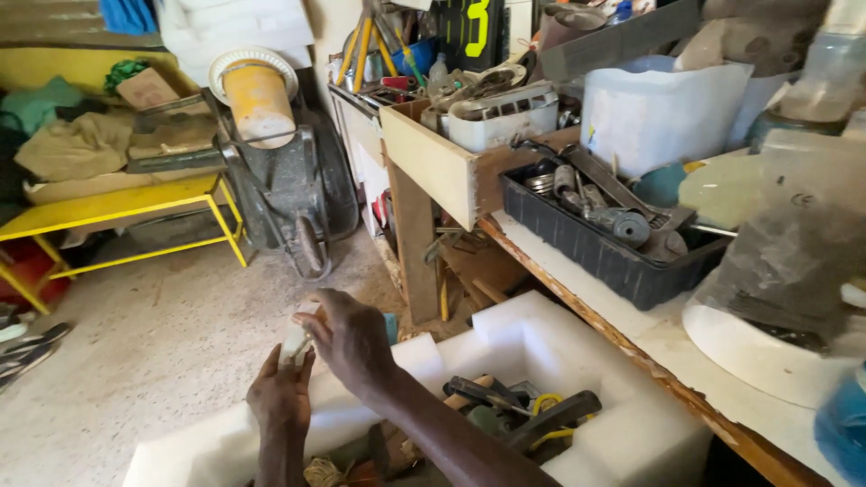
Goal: The person holds a white plastic pipe fitting and uses a yellow-handled screwdriver to manipulate a screw inside it. They repeatedly insert and turn the screwdriver while holding the fitting with their other hand in a cluttered workshop environment.
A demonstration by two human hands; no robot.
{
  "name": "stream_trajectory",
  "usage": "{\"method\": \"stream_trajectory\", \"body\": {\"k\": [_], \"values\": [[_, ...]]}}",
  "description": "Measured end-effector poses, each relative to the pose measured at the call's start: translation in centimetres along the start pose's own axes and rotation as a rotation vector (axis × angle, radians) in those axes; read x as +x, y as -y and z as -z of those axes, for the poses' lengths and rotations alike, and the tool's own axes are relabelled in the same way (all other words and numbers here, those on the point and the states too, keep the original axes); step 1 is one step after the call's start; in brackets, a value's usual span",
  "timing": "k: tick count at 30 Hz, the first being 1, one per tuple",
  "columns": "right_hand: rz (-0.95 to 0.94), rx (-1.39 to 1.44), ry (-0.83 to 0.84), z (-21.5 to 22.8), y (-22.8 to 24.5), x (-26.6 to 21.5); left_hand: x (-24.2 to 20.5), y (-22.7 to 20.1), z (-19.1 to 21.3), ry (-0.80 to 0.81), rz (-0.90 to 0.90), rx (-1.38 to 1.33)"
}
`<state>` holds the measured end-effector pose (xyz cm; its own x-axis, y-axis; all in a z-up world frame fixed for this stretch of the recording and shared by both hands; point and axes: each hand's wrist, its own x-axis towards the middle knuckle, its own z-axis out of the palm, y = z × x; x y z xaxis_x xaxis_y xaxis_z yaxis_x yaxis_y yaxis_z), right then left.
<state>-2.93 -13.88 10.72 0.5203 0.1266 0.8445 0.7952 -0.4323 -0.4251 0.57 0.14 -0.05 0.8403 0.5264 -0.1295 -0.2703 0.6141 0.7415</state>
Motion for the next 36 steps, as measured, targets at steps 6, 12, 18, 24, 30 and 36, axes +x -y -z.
{"method": "stream_trajectory", "body": {"k": [6,12,18,24,30,36], "values": [[-0.098,-0.256,0.036,-2.0,-1.4,-0.8,1.0,-0.2,2.3,-0.007,-0.075,-0.021],[-0.022,-0.015,0.194,-2.1,-1.3,-1.7,0.5,-0.6,2.0,-0.021,-0.090,-0.021],[-0.059,-0.132,0.091,-3.2,-3.3,-2.5,1.8,0.8,3.5,0.001,-0.110,-0.020],[-0.292,-0.290,0.071,-4.6,-4.9,-3.1,0.5,-0.7,4.0,-0.014,-0.156,0.044],[-0.226,-0.238,0.073,-4.5,-6.1,-3.4,1.7,-0.4,4.8,-0.061,-0.202,0.018],[-0.219,0.061,0.282,-3.5,-2.7,-2.7,1.5,-1.0,4.5,-0.130,-0.164,-0.008]]}}
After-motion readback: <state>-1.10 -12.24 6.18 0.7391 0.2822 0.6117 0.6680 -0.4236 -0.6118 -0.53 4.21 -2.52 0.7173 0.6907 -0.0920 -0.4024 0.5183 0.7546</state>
